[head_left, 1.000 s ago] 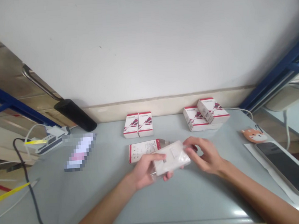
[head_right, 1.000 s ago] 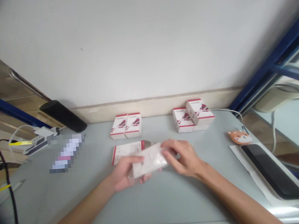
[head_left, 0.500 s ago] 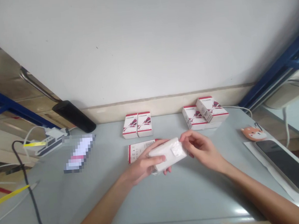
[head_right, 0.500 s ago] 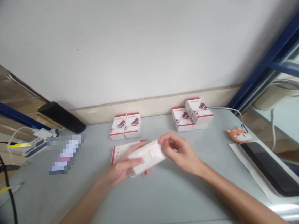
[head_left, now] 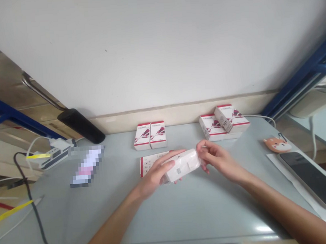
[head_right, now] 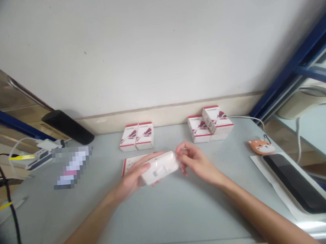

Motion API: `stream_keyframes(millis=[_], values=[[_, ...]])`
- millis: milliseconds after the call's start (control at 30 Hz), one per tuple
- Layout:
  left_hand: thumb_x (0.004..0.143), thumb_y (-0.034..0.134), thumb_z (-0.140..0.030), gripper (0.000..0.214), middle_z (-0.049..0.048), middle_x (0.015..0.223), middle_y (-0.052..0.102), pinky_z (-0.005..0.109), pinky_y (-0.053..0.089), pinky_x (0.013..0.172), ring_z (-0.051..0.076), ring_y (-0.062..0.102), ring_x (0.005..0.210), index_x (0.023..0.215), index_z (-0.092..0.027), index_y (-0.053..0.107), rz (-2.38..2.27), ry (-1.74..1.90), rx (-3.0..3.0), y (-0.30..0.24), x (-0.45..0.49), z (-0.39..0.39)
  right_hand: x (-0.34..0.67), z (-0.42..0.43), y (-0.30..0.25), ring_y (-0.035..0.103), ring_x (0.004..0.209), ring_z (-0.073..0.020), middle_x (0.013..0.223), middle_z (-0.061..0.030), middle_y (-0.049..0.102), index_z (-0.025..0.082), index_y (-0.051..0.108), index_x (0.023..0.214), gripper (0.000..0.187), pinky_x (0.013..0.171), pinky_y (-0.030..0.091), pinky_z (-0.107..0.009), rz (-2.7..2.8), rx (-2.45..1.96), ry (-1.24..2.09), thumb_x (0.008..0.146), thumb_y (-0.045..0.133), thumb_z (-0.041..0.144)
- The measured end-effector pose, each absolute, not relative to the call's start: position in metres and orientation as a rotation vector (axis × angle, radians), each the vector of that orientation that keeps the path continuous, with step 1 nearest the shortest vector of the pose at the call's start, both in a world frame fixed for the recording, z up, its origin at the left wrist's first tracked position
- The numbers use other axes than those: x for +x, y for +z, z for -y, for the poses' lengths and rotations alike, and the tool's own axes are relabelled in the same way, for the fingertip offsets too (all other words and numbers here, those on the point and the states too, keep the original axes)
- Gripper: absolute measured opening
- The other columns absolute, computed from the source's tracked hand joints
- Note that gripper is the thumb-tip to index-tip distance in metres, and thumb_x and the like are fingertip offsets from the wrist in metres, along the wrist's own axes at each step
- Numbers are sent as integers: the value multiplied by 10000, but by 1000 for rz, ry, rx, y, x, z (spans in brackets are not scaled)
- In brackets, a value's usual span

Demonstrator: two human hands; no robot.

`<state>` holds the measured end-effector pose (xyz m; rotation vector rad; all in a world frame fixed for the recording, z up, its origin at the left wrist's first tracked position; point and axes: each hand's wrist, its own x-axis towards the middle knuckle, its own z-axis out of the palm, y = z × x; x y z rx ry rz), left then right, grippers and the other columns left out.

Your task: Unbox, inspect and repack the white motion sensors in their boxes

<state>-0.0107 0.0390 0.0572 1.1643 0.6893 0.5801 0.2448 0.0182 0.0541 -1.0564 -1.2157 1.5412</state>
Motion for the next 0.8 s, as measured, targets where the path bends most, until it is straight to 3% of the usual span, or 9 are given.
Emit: stream_keyframes(millis=[133,267,333,600,800], values=[[1029,592,-490,442,67,1550,583,296,566,769,215,708,1016,1452,-374,643,-722,568,1181,61,-13,-37,244,-17,54,491,582,-120,619,51,551,228,558,881,226,533,410,-239,1089,-1045,1634,954,694,393],[1033,587,-510,450,20,1610,551,361,534,1030,300,586,1368,1463,-388,642,-779,595,1421,71,-12,-34,241,-15,54,451,581,-109,607,59,514,223,561,872,218,545,377,-228,957,-1068,1688,935,712,367],[1037,575,-520,469,26,1595,570,386,496,1108,321,531,1440,1476,-367,636,-787,607,1552,74,-12,-32,240,-14,54,432,581,-109,606,65,496,228,571,913,195,549,357,-226,902,-1086,1702,923,719,355],[1010,582,-300,506,80,1500,628,467,430,1211,314,560,1409,1516,-316,580,-691,710,2042,61,-9,-27,238,-14,53,401,619,-120,636,65,466,222,582,916,189,606,332,-244,871,-1091,1708,883,725,342],[912,629,-153,668,105,1581,522,476,472,1181,298,570,1391,1541,-339,504,-640,752,2382,55,-7,-24,240,-15,52,380,639,-132,665,71,454,233,581,971,211,624,326,-259,861,-1086,1679,847,735,308]])
